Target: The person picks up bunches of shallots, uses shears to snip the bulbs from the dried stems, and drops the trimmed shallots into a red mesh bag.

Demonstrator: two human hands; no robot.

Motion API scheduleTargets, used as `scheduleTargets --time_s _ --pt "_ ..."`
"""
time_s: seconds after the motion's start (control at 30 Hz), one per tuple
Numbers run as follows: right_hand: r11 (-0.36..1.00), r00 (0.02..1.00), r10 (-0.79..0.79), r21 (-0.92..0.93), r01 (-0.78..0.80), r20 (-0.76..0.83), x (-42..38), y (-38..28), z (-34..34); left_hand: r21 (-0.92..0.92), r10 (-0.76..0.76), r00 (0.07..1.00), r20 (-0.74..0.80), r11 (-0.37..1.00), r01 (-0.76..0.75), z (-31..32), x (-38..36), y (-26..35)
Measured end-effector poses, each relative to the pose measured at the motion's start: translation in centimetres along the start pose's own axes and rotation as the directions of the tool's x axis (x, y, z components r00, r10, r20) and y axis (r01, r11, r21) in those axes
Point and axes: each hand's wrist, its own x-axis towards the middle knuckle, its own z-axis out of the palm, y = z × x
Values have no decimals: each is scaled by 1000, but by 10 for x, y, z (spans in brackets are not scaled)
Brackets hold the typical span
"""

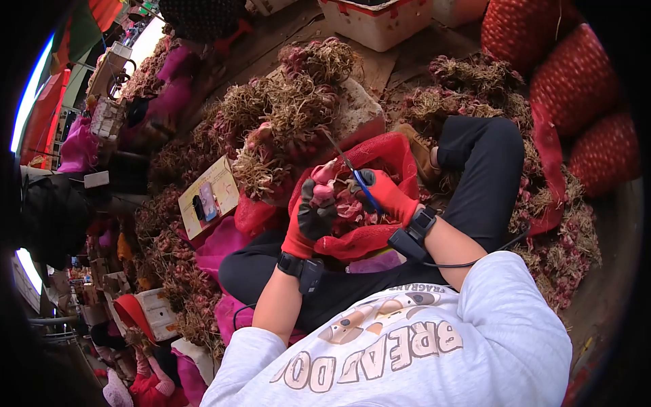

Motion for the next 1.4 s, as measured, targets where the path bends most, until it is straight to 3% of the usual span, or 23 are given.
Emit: scheduleTargets --time_s 0.03,0.1,0.17,0.2,0.23,0.33,0.4,0.43,0.53,0.57,0.63,0.67,0.73,0.77,0.8,0.87,0.97,1.07,1.13,1.2,1.27,1.33,1.4 --pt "974 983 183 134 -182 -2 -6 -2 2 -208 -117 990 82 969 132 -7 3 4" --pt "840 943 328 444 -314 46 -7 -12 -1 169 -48 996 -77 984 61 -8 -3 3" --pt "758 941 337 589 -281 15 3 0 -1 -212 -208 965 161 948 239 0 8 3" --pt "750 949 311 601 -277 49 7 -7 -3 278 -198 980 -26 940 197 -1 5 4" --pt "742 955 285 613 -272 80 7 -19 -5 698 -96 978 -184 688 199 0 0 4" --pt "828 973 228 518 -213 36 7 -26 0 992 174 978 -115 -28 122 2 1 -6" --pt "861 970 243 465 -207 -19 0 -29 16 981 355 930 -101 190 34 5 0 -21" --pt "898 975 223 390 -204 -4 2 -17 17 994 397 916 -62 -54 91 1 -3 -22" --pt "892 925 318 264 -366 207 -7 -29 3 930 327 944 45 -358 79 3 -5 -17" --pt "862 896 250 338 -379 366 -3 -9 -2 967 390 920 28 -245 75 -2 -6 -21" --pt "640 905 129 664 -387 404 -4 1 10 999 506 862 -18 -18 31 -5 0 -26" --pt "487 913 65 786 -380 402 -5 5 16 986 414 910 2 -155 69 -6 3 -24" --pt "728 974 133 650 -221 183 -2 7 23 900 217 976 -5 -424 99 16 8 -9" --pt "854 994 77 509 -107 80 3 22 27 884 164 964 211 -454 -117 -2 4 -4" --pt "878 992 113 462 -122 48 4 20 28 988 267 963 -27 -136 66 -6 4 -3" --pt "831 956 289 482 -278 54 0 -10 24 780 214 833 -510 523 343 -11 7 -5" --pt "700 897 434 595 -395 85 -4 -14 15 878 456 864 -215 477 -33 22 14 -12" --pt "700 912 390 602 -383 127 -7 -16 9 987 241 970 42 141 -78 31 11 -2" --pt "781 948 315 552 -292 55 -9 -24 17 991 239 971 26 122 -57 24 8 -2" --pt "980 991 -110 176 95 77 -7 5 8 997 242 969 42 56 -57 21 10 -2" --pt "981 987 -83 185 57 138 -7 14 5 998 278 960 34 46 -49 17 9 -5" --pt "735 903 352 525 -429 246 -11 4 7 999 323 946 27 -52 -11 13 8 -9" --pt "781 901 372 451 -433 222 -15 -12 11 969 376 926 32 -237 63 10 7 -11"
